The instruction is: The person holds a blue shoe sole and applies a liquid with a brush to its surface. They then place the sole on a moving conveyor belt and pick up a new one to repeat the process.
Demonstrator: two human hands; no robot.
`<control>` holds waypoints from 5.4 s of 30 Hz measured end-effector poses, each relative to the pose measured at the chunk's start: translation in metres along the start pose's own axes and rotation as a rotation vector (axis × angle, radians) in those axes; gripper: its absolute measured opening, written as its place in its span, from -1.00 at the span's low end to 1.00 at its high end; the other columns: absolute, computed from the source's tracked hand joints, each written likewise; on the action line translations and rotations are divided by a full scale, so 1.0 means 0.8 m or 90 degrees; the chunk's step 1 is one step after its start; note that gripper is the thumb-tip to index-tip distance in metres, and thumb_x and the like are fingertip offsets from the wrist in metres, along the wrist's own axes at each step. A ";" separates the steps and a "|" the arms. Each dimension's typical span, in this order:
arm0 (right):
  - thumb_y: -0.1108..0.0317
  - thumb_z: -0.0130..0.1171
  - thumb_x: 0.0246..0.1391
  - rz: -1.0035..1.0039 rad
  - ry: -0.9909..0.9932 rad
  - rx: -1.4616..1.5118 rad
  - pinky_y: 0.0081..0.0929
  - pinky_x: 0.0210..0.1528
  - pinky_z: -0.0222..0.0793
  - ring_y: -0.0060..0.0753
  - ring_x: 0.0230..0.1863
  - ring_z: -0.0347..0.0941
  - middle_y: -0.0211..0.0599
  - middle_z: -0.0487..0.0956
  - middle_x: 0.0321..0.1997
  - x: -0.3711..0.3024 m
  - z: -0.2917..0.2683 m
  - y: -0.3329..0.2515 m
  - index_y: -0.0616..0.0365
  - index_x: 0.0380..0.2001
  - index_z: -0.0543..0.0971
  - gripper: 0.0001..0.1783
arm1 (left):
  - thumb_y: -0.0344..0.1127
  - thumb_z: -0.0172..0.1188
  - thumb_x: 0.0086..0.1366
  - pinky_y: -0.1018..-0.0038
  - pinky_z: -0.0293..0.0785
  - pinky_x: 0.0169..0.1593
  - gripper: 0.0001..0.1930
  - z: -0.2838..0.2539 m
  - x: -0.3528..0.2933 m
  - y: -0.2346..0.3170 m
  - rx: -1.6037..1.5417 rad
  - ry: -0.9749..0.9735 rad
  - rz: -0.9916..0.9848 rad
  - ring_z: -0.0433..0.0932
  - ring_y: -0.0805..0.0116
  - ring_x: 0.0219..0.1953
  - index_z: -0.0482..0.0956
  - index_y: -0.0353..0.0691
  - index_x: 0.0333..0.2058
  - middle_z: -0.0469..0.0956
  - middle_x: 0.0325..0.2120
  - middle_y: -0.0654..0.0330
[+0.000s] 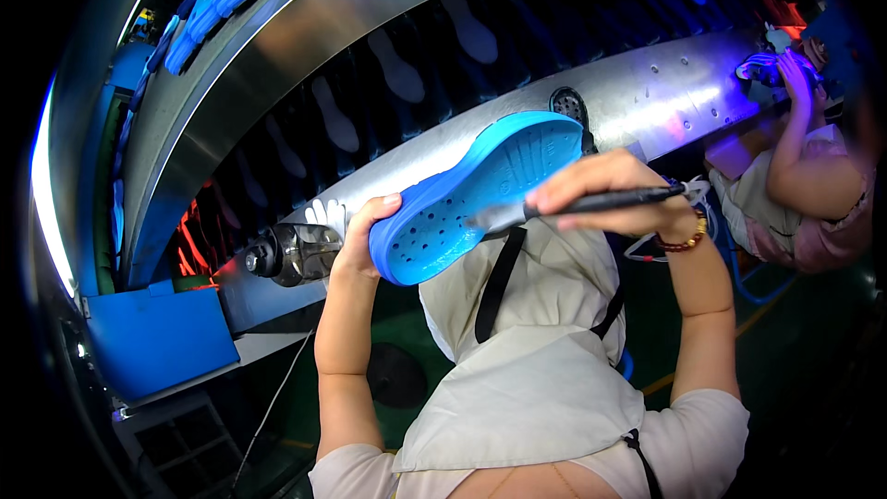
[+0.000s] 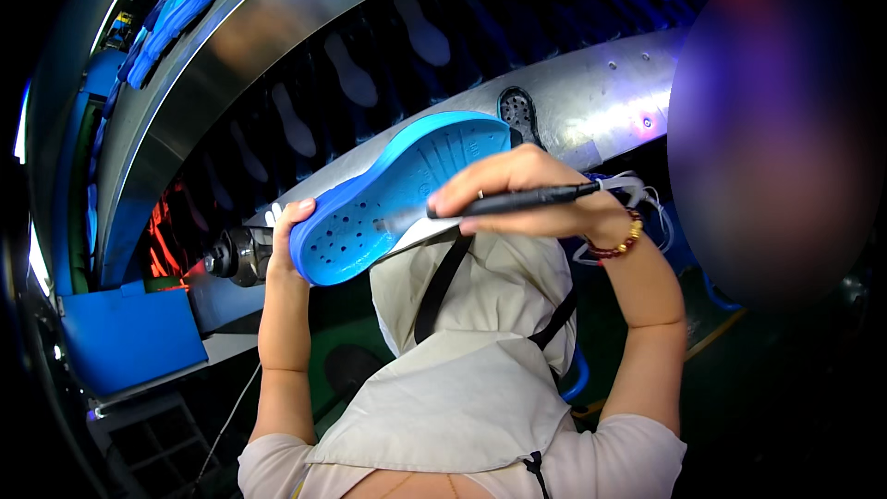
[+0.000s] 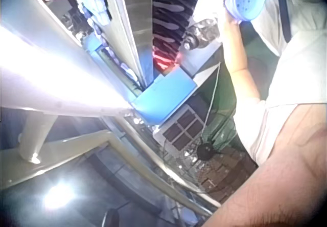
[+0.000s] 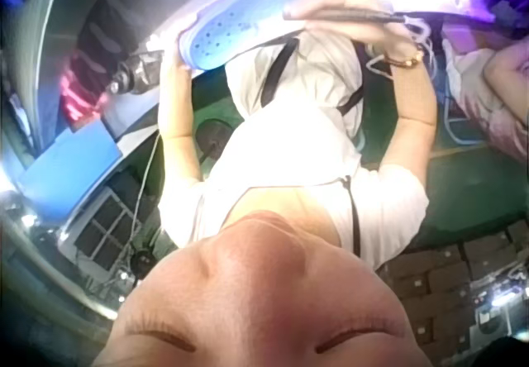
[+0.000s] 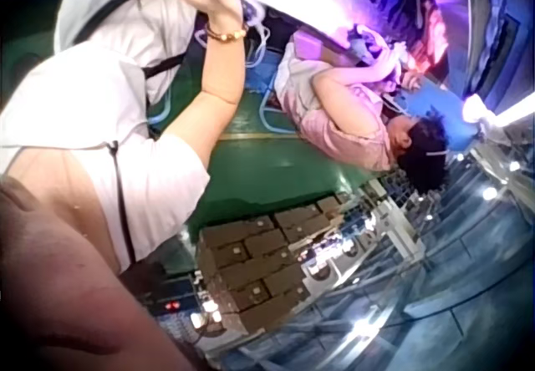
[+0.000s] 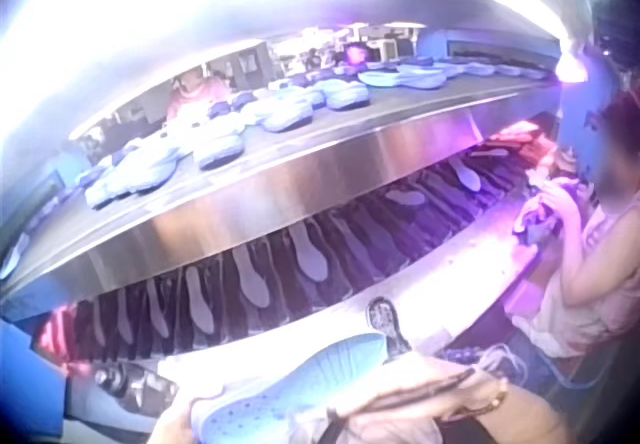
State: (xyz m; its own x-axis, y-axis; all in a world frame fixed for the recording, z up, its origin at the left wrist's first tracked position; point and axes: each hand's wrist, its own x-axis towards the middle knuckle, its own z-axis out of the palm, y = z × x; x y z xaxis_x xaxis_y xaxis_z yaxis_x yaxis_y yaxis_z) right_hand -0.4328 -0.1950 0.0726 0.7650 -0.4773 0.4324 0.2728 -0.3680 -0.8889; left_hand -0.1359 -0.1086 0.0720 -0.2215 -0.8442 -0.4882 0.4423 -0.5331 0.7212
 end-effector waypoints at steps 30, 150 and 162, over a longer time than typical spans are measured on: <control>0.51 0.20 -0.27 0.029 0.168 -0.128 -0.44 -0.27 0.39 -0.27 -0.33 0.50 -0.18 0.56 -0.41 0.018 0.046 -0.008 0.25 -0.44 0.55 -0.80 | 0.39 -0.48 0.12 0.21 0.29 0.02 -0.19 0.060 0.058 -0.060 -0.317 -0.027 0.283 0.37 0.09 -0.07 0.19 -0.21 0.05 0.38 -0.11 -0.04; 0.27 -0.15 0.16 0.044 0.480 0.350 -0.74 -0.68 0.08 -0.69 -0.78 0.16 -0.12 0.48 -0.20 -0.046 0.001 0.058 0.28 -0.16 0.38 -0.69 | 0.04 -0.09 0.12 -0.02 0.33 -0.08 -0.32 -0.040 -0.139 0.098 -0.271 -0.041 0.647 0.42 -0.12 -0.15 0.15 -0.46 0.04 0.36 -0.11 -0.20; 0.35 -0.08 0.10 0.168 0.562 0.440 -0.69 -0.62 0.16 -0.59 -0.69 0.24 -0.09 0.51 -0.24 -0.045 0.025 0.071 0.31 -0.23 0.43 -0.75 | 0.34 -0.08 0.02 0.05 -0.24 0.20 -0.22 -0.153 -0.053 0.382 0.655 0.601 0.762 -0.06 0.08 0.23 0.16 -0.01 0.14 0.05 0.17 -0.01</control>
State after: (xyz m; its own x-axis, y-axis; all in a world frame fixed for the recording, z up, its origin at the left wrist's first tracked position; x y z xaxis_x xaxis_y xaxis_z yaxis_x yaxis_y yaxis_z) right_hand -0.4328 -0.1829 0.0037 0.2453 -0.9671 -0.0671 0.6354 0.2127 -0.7423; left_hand 0.1147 -0.2289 0.2531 0.4390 -0.6364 0.6343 -0.7481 0.1322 0.6503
